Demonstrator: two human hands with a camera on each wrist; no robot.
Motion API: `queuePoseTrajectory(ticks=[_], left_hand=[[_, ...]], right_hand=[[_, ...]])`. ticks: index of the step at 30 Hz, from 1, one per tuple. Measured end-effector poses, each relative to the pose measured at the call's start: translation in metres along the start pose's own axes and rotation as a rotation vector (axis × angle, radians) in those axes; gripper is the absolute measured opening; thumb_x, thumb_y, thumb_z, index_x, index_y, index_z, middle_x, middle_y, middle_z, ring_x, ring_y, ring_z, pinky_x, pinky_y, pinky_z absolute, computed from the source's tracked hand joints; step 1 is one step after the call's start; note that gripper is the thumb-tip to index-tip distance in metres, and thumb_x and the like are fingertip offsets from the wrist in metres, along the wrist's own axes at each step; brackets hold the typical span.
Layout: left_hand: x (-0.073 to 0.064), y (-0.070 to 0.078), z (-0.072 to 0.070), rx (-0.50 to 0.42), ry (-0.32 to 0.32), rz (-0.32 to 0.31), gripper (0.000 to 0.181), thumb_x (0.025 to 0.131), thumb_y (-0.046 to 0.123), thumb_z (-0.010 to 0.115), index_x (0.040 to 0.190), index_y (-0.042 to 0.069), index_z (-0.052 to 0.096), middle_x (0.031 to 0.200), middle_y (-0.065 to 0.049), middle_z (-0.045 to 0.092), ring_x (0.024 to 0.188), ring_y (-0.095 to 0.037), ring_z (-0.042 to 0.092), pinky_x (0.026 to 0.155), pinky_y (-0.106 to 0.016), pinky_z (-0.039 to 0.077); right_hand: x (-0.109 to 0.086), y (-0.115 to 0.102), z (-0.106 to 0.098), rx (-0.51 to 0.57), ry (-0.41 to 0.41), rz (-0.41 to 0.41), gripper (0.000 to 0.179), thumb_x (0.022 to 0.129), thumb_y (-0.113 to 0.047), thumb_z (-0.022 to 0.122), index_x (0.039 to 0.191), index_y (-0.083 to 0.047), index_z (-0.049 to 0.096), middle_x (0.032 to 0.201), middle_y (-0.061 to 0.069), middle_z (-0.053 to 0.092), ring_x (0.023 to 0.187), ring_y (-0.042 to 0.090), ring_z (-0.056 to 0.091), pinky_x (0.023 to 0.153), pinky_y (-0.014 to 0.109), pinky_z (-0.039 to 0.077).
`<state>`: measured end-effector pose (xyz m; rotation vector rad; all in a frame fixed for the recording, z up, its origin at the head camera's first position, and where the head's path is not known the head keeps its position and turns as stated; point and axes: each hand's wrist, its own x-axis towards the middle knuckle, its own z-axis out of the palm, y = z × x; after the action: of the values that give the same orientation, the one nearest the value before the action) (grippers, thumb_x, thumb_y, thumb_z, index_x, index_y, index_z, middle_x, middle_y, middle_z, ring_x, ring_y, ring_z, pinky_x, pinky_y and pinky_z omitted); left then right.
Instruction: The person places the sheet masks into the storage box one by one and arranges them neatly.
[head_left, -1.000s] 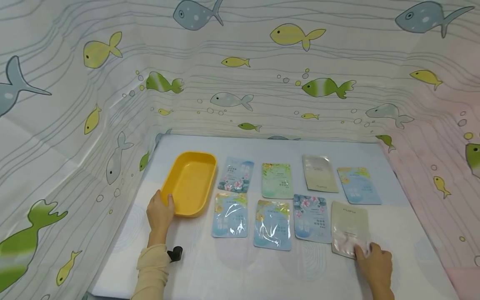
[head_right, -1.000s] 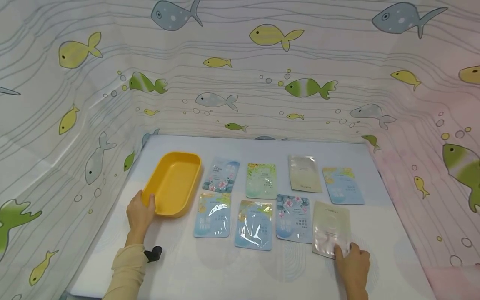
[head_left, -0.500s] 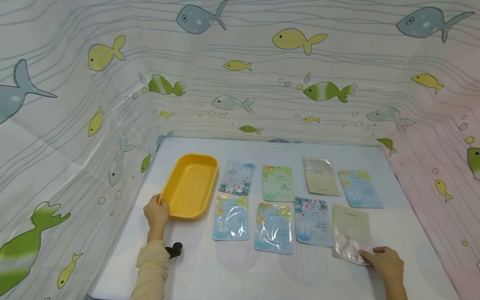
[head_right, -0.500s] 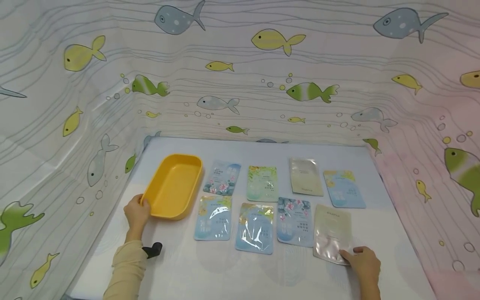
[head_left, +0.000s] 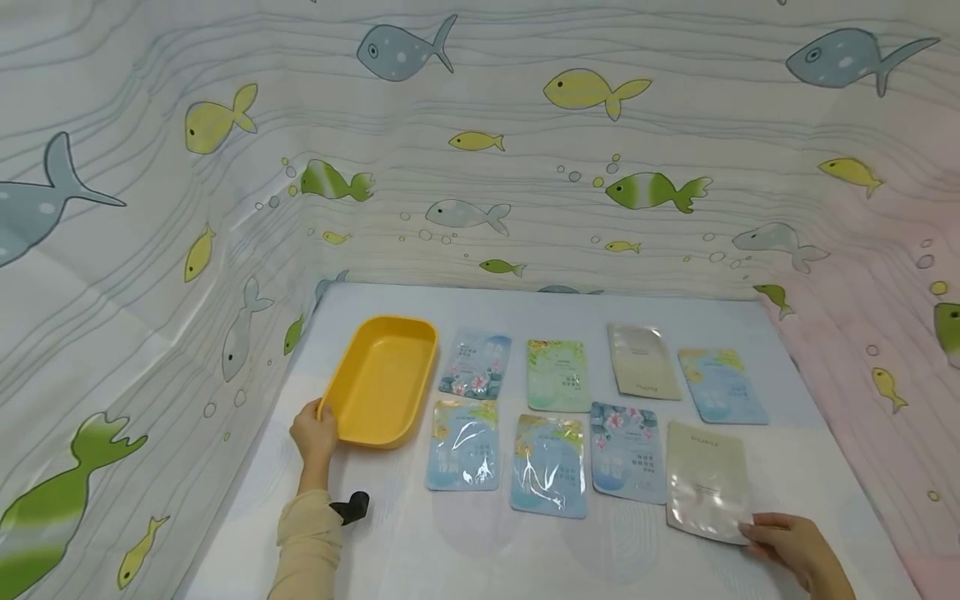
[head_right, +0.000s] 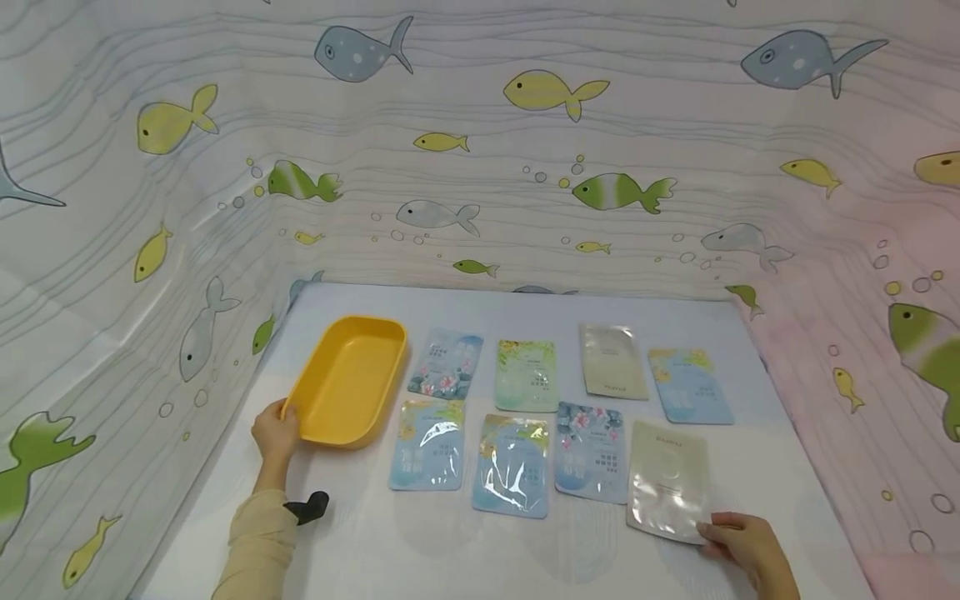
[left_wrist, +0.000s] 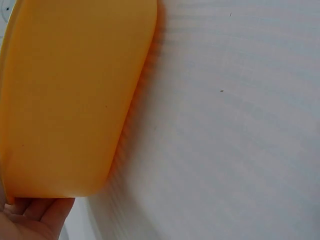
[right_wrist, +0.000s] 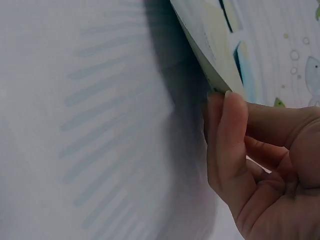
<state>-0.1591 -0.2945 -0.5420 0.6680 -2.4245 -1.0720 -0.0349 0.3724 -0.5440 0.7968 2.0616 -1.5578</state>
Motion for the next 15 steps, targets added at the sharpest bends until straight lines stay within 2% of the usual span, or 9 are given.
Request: queuePoseTrajectory(ticks=[3, 6, 9, 15], left_hand=[[-0.001, -0.001, 0.0, -0.01, 0.008, -0.003, 0.028, 0.09, 0.0, 0.047, 0.109, -0.018, 0.058, 0.107, -0.037, 0.059, 0.103, -0.052, 0.053, 0.092, -0.057, 0.039], [-0.001, -0.001, 0.0, -0.019, 0.01, 0.013, 0.028, 0.09, 0.0, 0.047, 0.109, -0.018, 0.058, 0.107, -0.037, 0.059, 0.102, -0.052, 0.053, 0.091, -0.057, 0.04], [-0.002, -0.001, 0.0, -0.02, 0.018, 0.015, 0.028, 0.089, -0.001, 0.047, 0.108, -0.018, 0.058, 0.106, -0.037, 0.059, 0.101, -0.052, 0.054, 0.09, -0.057, 0.041], [-0.003, -0.004, 0.001, -0.028, 0.019, 0.009, 0.027, 0.089, -0.002, 0.047, 0.107, -0.018, 0.058, 0.105, -0.037, 0.059, 0.101, -0.052, 0.054, 0.089, -0.057, 0.041]], right_hand=[[-0.004, 0.001, 0.001, 0.027, -0.005, -0.024, 0.033, 0.08, -0.004, 0.07, 0.1, 0.019, 0.056, 0.077, 0.002, 0.065, 0.068, 0.016, 0.066, 0.065, 0.029, 0.056], [-0.009, 0.0, 0.0, 0.085, 0.006, -0.048, 0.027, 0.081, -0.003, 0.07, 0.097, 0.015, 0.059, 0.077, 0.003, 0.065, 0.069, 0.015, 0.067, 0.066, 0.028, 0.056], [-0.015, -0.004, -0.001, 0.132, 0.022, -0.07, 0.032, 0.079, -0.003, 0.072, 0.1, 0.016, 0.057, 0.078, 0.003, 0.064, 0.07, 0.015, 0.067, 0.068, 0.03, 0.056], [-0.026, -0.019, -0.001, 0.119, 0.042, -0.138, 0.036, 0.084, -0.005, 0.068, 0.107, 0.018, 0.054, 0.081, 0.002, 0.066, 0.073, 0.014, 0.068, 0.072, 0.029, 0.056]])
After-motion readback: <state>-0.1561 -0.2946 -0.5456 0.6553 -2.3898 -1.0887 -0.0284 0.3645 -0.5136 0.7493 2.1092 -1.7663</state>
